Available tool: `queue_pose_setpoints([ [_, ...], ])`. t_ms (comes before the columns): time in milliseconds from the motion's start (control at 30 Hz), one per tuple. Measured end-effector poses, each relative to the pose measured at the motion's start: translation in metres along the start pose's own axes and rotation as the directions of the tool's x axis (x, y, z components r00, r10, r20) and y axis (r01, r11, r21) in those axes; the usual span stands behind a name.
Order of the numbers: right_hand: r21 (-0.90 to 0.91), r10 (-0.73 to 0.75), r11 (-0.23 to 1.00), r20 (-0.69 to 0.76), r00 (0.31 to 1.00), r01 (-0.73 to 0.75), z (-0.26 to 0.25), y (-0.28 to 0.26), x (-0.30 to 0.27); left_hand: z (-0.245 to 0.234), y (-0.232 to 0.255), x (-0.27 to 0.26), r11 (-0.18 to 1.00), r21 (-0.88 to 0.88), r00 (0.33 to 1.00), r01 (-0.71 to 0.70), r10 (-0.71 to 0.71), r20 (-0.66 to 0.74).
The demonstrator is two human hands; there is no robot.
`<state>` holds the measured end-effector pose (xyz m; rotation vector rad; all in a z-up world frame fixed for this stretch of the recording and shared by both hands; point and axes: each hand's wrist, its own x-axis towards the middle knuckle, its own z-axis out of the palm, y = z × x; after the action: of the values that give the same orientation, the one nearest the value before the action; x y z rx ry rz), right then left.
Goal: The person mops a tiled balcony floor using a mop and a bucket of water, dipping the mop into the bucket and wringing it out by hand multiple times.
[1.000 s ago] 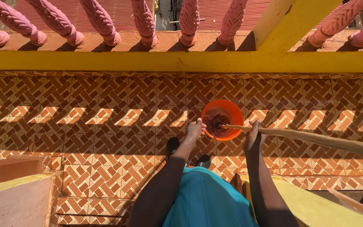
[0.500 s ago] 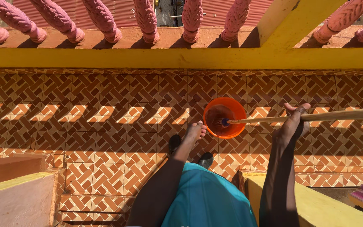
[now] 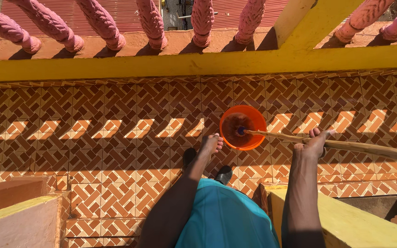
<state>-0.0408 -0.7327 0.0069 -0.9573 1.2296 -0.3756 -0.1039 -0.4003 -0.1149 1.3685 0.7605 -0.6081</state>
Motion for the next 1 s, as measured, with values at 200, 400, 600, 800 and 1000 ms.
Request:
queue_pose_setpoints([
  [200, 0.570, 0.554, 0.659, 0.074, 0.829, -0.491, -0.020, 0.063, 0.033, -0.008, -0.015, 0.006, 1.000, -0.019, 0.999, -0.014, 0.013, -0.041],
  [400, 0.077, 0.123, 0.989, 0.082, 0.989, -0.130, -0.005, 0.020, 0.012, 0.005, -0.020, 0.008, 0.999, -0.039, 1.000, 0.005, -0.005, -0.013],
  [600, -0.029, -0.472, 0.868, 0.266, 0.840, 0.496, 0.002, -0.092, -0.107, 0.029, -0.014, 0.002, 0.997, -0.008, 0.997, 0.075, -0.075, -0.006],
  [800, 0.047, -0.513, 0.833, 0.438, 0.738, 0.551, -0.004, -0.109, -0.117, 0.044, -0.015, -0.006, 0.998, -0.015, 0.998, 0.068, -0.068, 0.009],
  [1000, 0.022, -0.152, 0.988, 0.146, 0.977, 0.150, -0.012, -0.002, -0.049, 0.062, -0.038, -0.006, 0.996, -0.006, 0.996, 0.085, -0.085, 0.002],
])
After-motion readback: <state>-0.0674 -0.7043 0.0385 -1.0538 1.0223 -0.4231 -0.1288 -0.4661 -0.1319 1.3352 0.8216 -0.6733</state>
